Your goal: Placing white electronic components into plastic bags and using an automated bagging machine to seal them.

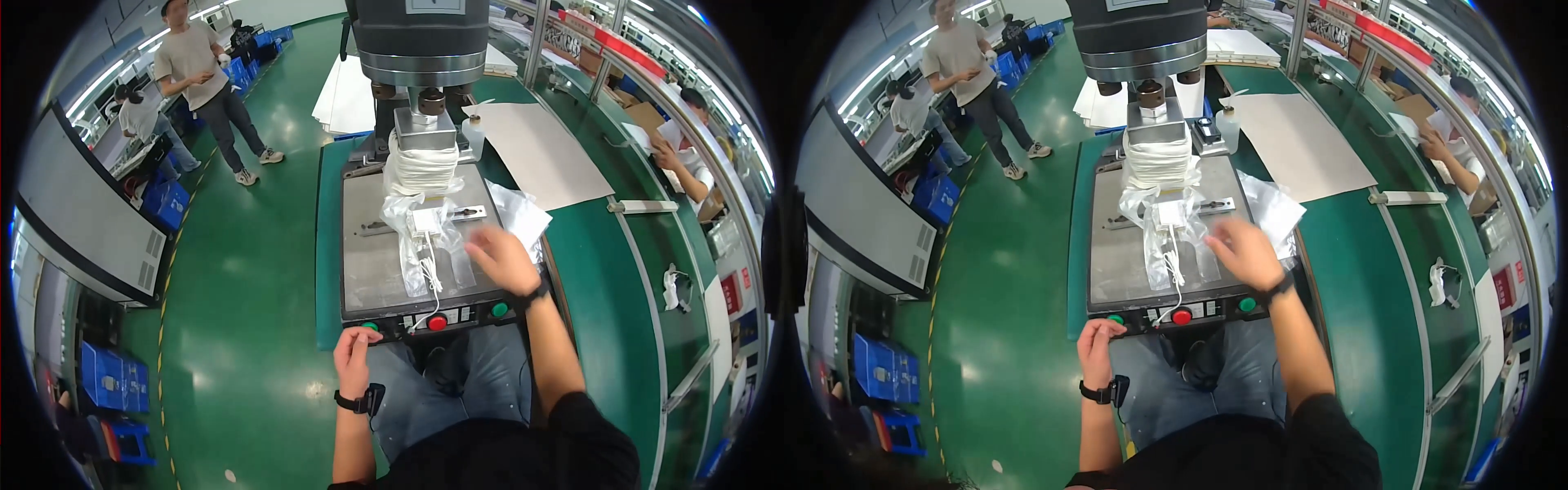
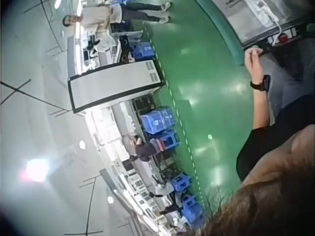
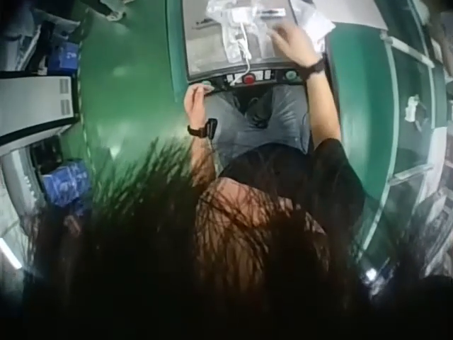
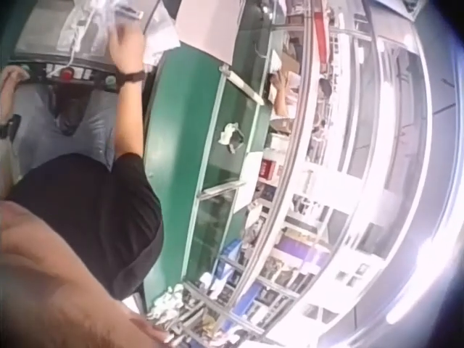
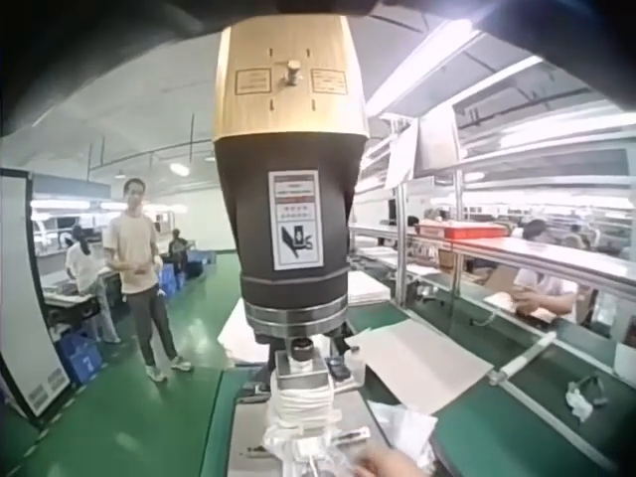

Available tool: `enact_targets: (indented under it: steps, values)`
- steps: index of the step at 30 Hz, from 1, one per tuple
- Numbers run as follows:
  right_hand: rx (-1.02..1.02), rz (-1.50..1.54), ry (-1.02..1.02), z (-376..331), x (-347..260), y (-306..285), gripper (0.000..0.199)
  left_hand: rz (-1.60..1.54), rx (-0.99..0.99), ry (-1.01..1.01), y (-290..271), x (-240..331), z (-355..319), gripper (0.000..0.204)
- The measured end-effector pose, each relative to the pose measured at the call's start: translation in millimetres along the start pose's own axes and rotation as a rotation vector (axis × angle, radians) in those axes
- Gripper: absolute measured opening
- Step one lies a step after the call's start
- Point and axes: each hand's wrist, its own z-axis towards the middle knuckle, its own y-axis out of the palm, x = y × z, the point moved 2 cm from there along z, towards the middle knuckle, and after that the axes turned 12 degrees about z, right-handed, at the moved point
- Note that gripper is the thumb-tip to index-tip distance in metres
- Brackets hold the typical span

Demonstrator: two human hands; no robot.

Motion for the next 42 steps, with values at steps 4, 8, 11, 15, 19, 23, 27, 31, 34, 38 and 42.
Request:
enact_targets:
  steps: [4, 8, 11, 15, 19, 23, 27, 31, 34, 38, 42]
  values:
    - [0.205, 0.244, 0.308, -123.6, 9.8, 6.9, 0.037, -0.054, -0.033, -0.023, -3.0, -14.1, 12.5, 0.017]
    - [0.289, 0.372, 0.283, -155.1, 13.4, 7.2, 0.037, -0.022, -0.074, -0.001, 10.1, -11.5, 21.7, 0.019]
    - [-0.032, 0.121, 0.214, -135.0, 12.7, 7.9, 0.037, 0.233, -0.038, 0.085, 3.8, -7.4, 19.5, 0.018]
    - [-0.314, 0.108, 0.033, -97.4, -64.3, -7.9, 0.042, 0.039, -0.068, 0.035, 0.9, -12.4, 18.1, 0.02]
    - [-0.215, 0.113, -0.141, -93.2, -159.2, -111.5, 0.041, 0.068, -0.059, 0.035, 8.5, -23.9, 14.0, 0.021]
    - [0.282, -0.343, -0.014, -132.2, -115.3, -267.2, 0.025, 0.12, -0.042, 0.021, 13.1, -26.6, -8.2, 0.019]
    - [0.625, -0.506, 0.738, -230.7, 8.5, -413.3, 0.038, 0.095, -0.097, -0.074, 22.0, -12.3, -43.0, 0.019]
    - [0.503, -0.737, 1.012, -347.4, 112.1, -460.3, 0.048, 0.13, -0.219, -0.036, 54.7, 12.2, -28.6, 0.021]
    - [0.474, -0.709, 1.164, -348.4, 153.8, -456.6, 0.052, 0.186, -0.251, 0.041, 76.5, 39.9, -4.6, 0.021]
    - [0.568, -0.667, 1.131, -327.1, 145.0, -436.9, 0.053, 0.202, -0.234, 0.054, 84.2, 43.7, 50.5, 0.028]
    - [0.822, -0.116, 0.723, -285.8, 71.9, -445.9, 0.041, -0.121, -0.245, -0.191, 100.9, 49.3, 106.7, 0.032]
